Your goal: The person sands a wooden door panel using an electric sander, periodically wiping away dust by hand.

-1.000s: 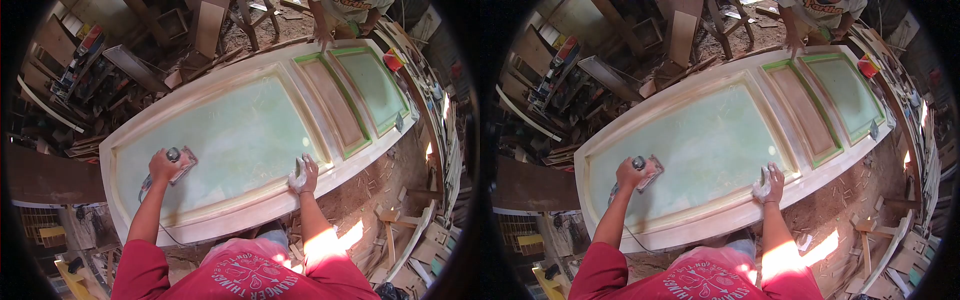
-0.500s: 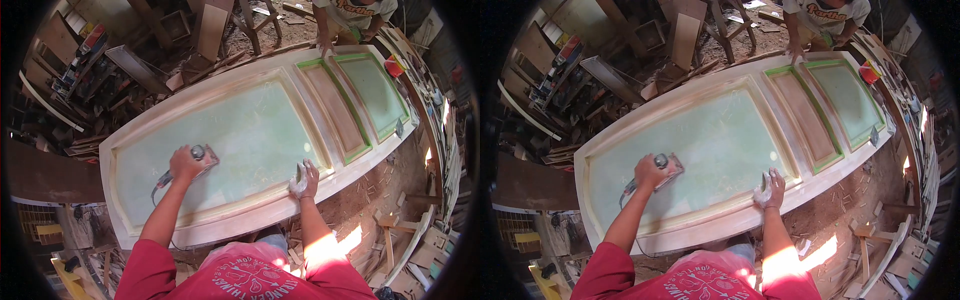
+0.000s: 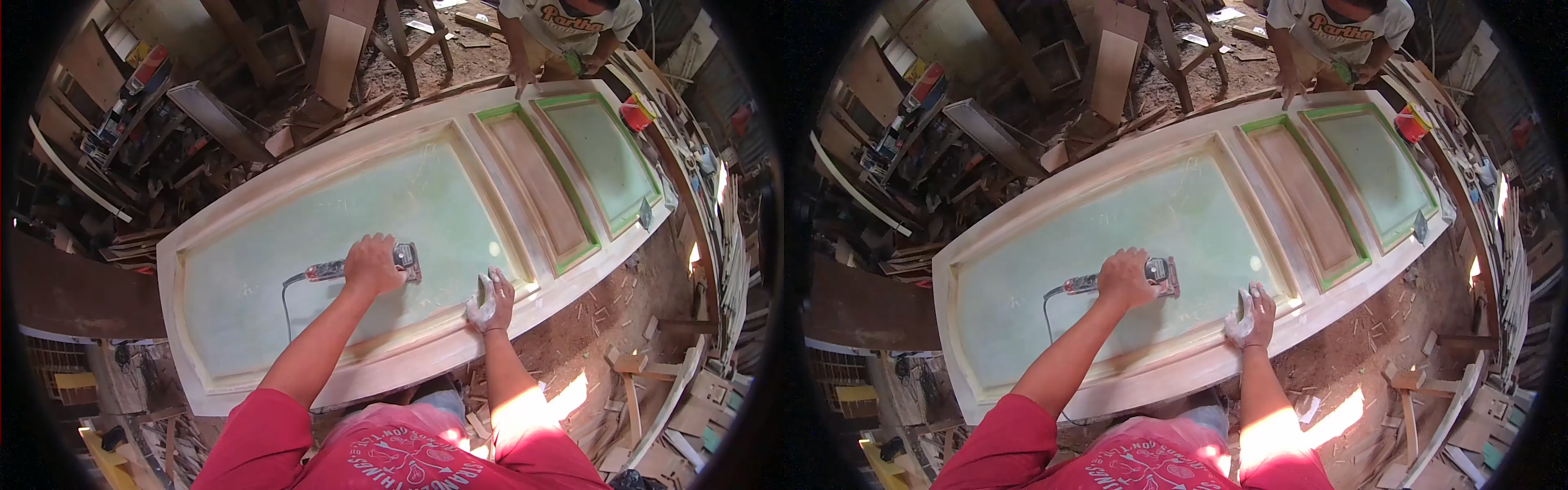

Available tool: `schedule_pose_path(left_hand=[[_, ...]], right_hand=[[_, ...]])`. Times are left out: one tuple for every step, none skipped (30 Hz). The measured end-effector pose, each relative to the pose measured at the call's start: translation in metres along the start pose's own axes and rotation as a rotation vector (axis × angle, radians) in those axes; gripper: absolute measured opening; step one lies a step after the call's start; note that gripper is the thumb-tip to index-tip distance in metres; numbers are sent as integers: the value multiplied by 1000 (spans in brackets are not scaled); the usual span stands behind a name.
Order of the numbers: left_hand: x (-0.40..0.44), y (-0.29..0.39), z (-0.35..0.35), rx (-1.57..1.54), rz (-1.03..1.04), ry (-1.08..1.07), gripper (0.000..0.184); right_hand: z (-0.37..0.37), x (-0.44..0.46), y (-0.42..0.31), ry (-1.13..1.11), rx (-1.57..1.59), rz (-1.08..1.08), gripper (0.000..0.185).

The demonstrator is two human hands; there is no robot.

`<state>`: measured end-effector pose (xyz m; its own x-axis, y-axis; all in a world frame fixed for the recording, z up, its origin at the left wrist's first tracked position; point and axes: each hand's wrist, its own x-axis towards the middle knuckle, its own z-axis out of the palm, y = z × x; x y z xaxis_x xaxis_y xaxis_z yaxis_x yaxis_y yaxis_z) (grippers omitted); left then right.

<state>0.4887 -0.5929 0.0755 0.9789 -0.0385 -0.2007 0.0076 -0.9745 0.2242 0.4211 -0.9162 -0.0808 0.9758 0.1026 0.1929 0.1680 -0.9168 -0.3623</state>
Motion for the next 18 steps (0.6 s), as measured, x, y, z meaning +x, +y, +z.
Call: schedule_pose_path(left_hand=[[-3, -6, -2, 4, -13, 9, 61], [-9, -15, -4, 8, -26, 18, 61], [-14, -26, -5, 10, -38, 26, 60], [-19, -37, -7, 18, -70, 46, 61], [-24, -50, -9, 28, -103, 67, 61], [-29, -66, -12, 40, -138, 87, 61], [-35, -81, -14, 39, -177, 118, 63], [-41, -96, -16, 37, -215, 149, 66], [-46, -112, -18, 35, -252, 182, 68], [-52, -130, -16, 55, -285, 203, 67], [-57, -150, -12, 76, -318, 225, 66], [-61, -165, -11, 96, -353, 246, 64], [-64, -173, -18, 90, -409, 228, 65], [-69, -179, -24, 84, -466, 206, 67], [-72, -186, -28, 78, -520, 183, 68], [-75, -198, -25, 92, -526, 208, 68], [-79, -212, -18, 106, -532, 235, 69], [-82, -217, -16, 121, -539, 263, 70]], right_hand=[[1, 2, 0, 5, 3, -6, 64], [1, 2, -1, 4, 5, -3, 64], [-1, 3, -3, 1, 6, 1, 64], [-2, 2, -3, -2, 6, 6, 65], [-2, 3, -3, 7, 2, 1, 64], [-2, 3, -3, 15, 0, -4, 64], [-1, 2, -3, 21, -1, -8, 64], [0, 1, -2, 17, -2, -9, 64], [0, 1, -2, 14, -4, -11, 64], [0, 2, -1, 12, -7, -12, 64], [0, 2, -1, 11, -7, -10, 65], [-1, 2, -2, 10, -6, -8, 65], [-1, 2, -2, 8, -6, -6, 65], [0, 2, -2, 10, -3, -7, 65], [0, 2, -1, 12, 1, -7, 65], [1, 2, -1, 14, 4, -7, 65], [1, 2, -1, 12, -1, -5, 65], [1, 1, -1, 10, -5, -4, 65]])
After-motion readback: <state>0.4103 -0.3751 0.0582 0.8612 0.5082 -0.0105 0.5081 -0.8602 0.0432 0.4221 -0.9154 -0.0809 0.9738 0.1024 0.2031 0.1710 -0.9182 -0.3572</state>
